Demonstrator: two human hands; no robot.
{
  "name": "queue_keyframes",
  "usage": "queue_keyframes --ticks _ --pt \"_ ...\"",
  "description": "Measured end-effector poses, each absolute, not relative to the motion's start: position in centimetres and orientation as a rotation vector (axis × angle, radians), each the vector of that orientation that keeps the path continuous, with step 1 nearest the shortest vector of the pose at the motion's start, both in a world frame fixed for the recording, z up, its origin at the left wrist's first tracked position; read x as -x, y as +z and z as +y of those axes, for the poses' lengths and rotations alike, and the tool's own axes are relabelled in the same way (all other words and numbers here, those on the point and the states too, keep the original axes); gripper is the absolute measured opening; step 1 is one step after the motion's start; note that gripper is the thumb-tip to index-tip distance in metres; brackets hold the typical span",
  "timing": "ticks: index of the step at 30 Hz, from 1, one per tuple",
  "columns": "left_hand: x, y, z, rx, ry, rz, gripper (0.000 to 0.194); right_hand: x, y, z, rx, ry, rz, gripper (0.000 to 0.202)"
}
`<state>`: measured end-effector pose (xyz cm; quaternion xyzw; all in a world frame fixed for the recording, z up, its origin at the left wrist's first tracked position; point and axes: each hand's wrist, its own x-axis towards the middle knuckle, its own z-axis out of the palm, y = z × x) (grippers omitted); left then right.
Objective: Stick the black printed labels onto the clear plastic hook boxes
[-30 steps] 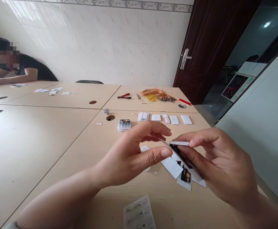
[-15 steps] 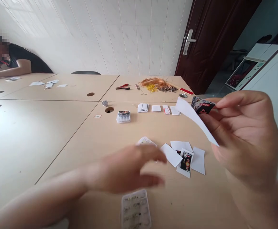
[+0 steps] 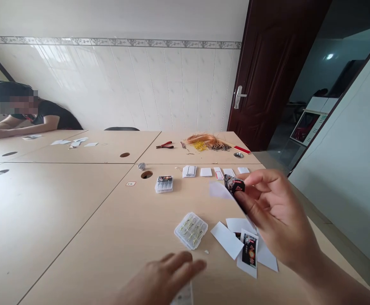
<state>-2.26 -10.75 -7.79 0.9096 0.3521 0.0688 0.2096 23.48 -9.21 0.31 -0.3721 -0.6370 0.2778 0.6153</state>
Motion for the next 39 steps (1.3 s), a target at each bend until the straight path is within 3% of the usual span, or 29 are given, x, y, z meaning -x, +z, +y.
queue_keyframes --ticks 2,5,7,10,15,19,21,26,30,39 --pt "2.2 -5.4 -8.3 -2.267 0.556 1.104 0.081 -23.4 0.5 -9.0 0.848 0.602 -1.496 0.010" --pt "1.2 -0.4 -3.6 -1.691 0.936 0.948 0.050 -23.3 1.2 -8.5 0.852 0.567 -1.535 0.009" --pt "-0.3 2.7 -1.1 -1.111 1.105 0.774 0.044 -23.1 1.6 -8.1 0.843 0.580 -1.561 0.008" --pt "-2.8 4.8 0.7 -0.958 1.096 0.671 0.042 -22.7 1.9 -7.5 0.802 0.615 -1.585 0.007" --pt "-4.5 2.6 0.8 -0.927 1.005 0.569 0.032 -22.9 1.3 -7.3 0.853 0.648 -1.635 0.005" --pt "-3.7 1.9 0.3 -0.962 0.967 0.542 0.066 -23.9 1.5 -8.0 0.905 0.625 -1.696 0.005" --pt "-3.5 2.2 -0.1 -1.020 0.996 0.535 0.073 -24.3 1.9 -8.5 0.913 0.595 -1.731 0.005" --pt "-3.5 2.8 -1.8 -1.340 1.096 0.509 0.031 -24.8 2.6 -9.5 0.894 0.550 -1.816 0.008" --pt "-3.2 3.0 -3.1 -1.551 1.118 0.481 0.012 -24.8 2.8 -9.6 0.863 0.563 -1.830 0.012" --pt "-3.2 2.5 -3.0 -1.676 1.067 0.534 0.017 -24.7 2.6 -9.5 0.882 0.571 -1.859 0.016"
